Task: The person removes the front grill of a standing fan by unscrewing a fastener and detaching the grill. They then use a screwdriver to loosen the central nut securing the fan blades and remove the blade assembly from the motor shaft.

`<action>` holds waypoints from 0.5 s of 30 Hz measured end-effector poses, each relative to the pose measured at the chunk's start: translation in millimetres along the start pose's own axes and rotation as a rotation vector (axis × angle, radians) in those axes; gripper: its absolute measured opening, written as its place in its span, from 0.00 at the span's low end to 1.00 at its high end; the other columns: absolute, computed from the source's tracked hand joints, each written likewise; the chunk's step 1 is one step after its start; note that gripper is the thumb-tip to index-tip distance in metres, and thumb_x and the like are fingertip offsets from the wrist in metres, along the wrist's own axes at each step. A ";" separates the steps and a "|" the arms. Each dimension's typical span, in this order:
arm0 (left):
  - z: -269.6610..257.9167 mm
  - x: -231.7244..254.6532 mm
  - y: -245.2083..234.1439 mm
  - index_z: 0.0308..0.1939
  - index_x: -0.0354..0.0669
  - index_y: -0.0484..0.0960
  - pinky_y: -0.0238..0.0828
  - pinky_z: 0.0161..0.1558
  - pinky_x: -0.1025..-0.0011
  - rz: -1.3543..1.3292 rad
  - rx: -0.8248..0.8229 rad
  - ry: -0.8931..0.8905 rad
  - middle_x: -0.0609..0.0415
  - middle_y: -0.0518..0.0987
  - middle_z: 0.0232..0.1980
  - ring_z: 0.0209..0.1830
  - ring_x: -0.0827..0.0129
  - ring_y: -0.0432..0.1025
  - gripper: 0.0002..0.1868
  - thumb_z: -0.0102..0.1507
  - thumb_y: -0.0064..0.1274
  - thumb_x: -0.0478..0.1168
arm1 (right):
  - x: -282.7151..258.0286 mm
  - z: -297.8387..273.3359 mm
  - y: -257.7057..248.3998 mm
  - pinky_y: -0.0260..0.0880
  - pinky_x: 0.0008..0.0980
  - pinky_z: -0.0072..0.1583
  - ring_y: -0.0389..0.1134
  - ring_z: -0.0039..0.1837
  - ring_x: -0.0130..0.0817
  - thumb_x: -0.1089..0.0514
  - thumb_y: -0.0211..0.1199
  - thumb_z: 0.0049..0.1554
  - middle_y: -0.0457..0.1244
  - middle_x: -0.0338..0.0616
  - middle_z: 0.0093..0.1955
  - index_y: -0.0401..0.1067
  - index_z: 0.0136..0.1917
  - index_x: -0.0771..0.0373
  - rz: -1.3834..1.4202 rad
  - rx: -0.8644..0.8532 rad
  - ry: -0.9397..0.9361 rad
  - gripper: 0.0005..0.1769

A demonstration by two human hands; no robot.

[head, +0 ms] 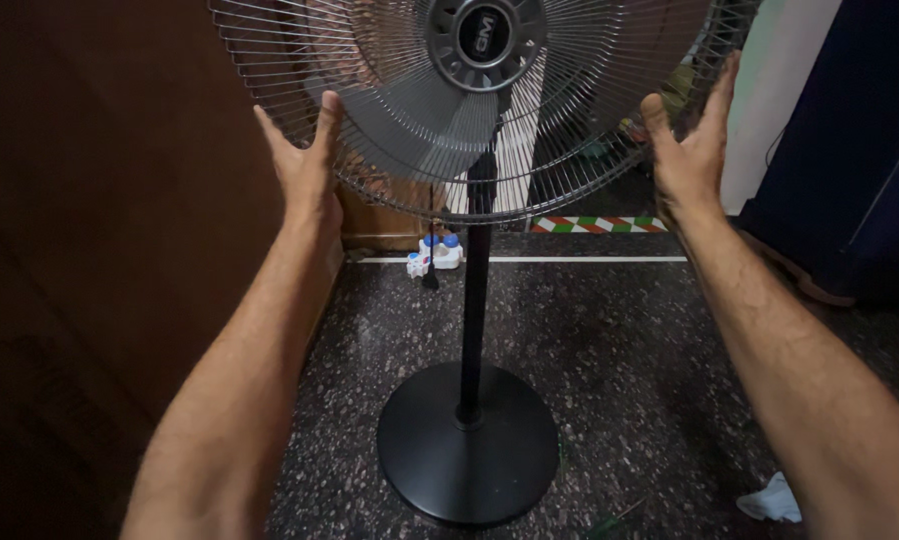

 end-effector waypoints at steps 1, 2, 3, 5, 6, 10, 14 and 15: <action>-1.1 1.4 -0.1 0.80 0.43 0.27 0.41 0.77 0.43 0.005 0.003 -0.004 0.36 0.44 0.83 0.84 0.45 0.42 0.78 0.48 0.68 0.71 | -3.1 -0.5 -1.3 0.40 0.55 0.91 0.34 0.94 0.56 0.25 0.65 0.66 0.28 0.57 0.91 0.25 0.87 0.55 -0.001 -0.005 -0.010 0.64; -3.1 3.5 -0.6 0.81 0.43 0.28 0.42 0.77 0.43 0.010 0.008 -0.008 0.36 0.44 0.83 0.84 0.45 0.42 0.78 0.48 0.68 0.71 | -6.8 -1.1 -1.9 0.40 0.54 0.91 0.35 0.94 0.57 0.26 0.65 0.67 0.28 0.58 0.91 0.26 0.87 0.56 -0.002 -0.012 -0.020 0.62; -5.2 6.5 -0.3 0.81 0.43 0.29 0.43 0.77 0.44 0.022 0.010 -0.006 0.37 0.44 0.83 0.84 0.45 0.42 0.78 0.48 0.68 0.71 | -10.9 -0.4 -1.3 0.42 0.55 0.91 0.38 0.94 0.56 0.28 0.66 0.67 0.31 0.58 0.91 0.27 0.87 0.54 0.065 -0.014 -0.031 0.61; -10.8 12.2 -0.2 0.82 0.45 0.31 0.44 0.78 0.44 0.045 0.016 -0.005 0.37 0.44 0.84 0.84 0.45 0.42 0.77 0.49 0.68 0.72 | -18.9 0.2 0.2 0.48 0.56 0.90 0.44 0.92 0.56 0.31 0.69 0.67 0.39 0.58 0.92 0.30 0.88 0.51 0.199 -0.020 -0.051 0.59; -13.6 14.1 -1.2 0.82 0.46 0.32 0.44 0.77 0.44 0.062 0.036 -0.036 0.39 0.43 0.84 0.84 0.45 0.41 0.75 0.49 0.67 0.71 | -18.5 -0.6 -0.6 0.53 0.57 0.85 0.45 0.91 0.55 0.30 0.66 0.65 0.39 0.57 0.91 0.31 0.87 0.50 0.253 -0.017 0.009 0.58; -25.0 24.8 1.5 0.83 0.49 0.37 0.47 0.78 0.47 0.013 0.064 -0.043 0.42 0.43 0.85 0.84 0.48 0.44 0.72 0.51 0.69 0.68 | -11.5 -0.7 -13.3 0.63 0.60 0.68 0.46 0.84 0.49 0.30 0.50 0.65 0.39 0.48 0.87 0.37 0.87 0.45 0.349 0.024 0.230 0.47; -26.1 29.2 5.7 0.83 0.51 0.37 0.51 0.76 0.48 -0.074 0.055 -0.025 0.43 0.42 0.85 0.83 0.49 0.45 0.70 0.52 0.71 0.63 | -3.0 13.4 -26.0 0.79 0.46 0.67 0.66 0.74 0.39 0.36 0.44 0.70 0.58 0.44 0.75 0.49 0.82 0.50 0.457 0.054 0.208 0.33; -23.8 29.7 7.4 0.82 0.52 0.36 0.52 0.77 0.49 -0.114 0.045 -0.014 0.44 0.42 0.84 0.83 0.49 0.46 0.69 0.52 0.71 0.62 | 2.6 19.3 -29.0 0.79 0.43 0.63 0.67 0.68 0.35 0.38 0.44 0.71 0.60 0.42 0.70 0.53 0.80 0.51 0.474 0.064 0.226 0.30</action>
Point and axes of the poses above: each hand's wrist, its own z-axis towards the middle knuckle, its own y-axis out of the palm, x = y × z, the point moved 6 cm from there along z, towards the middle knuckle
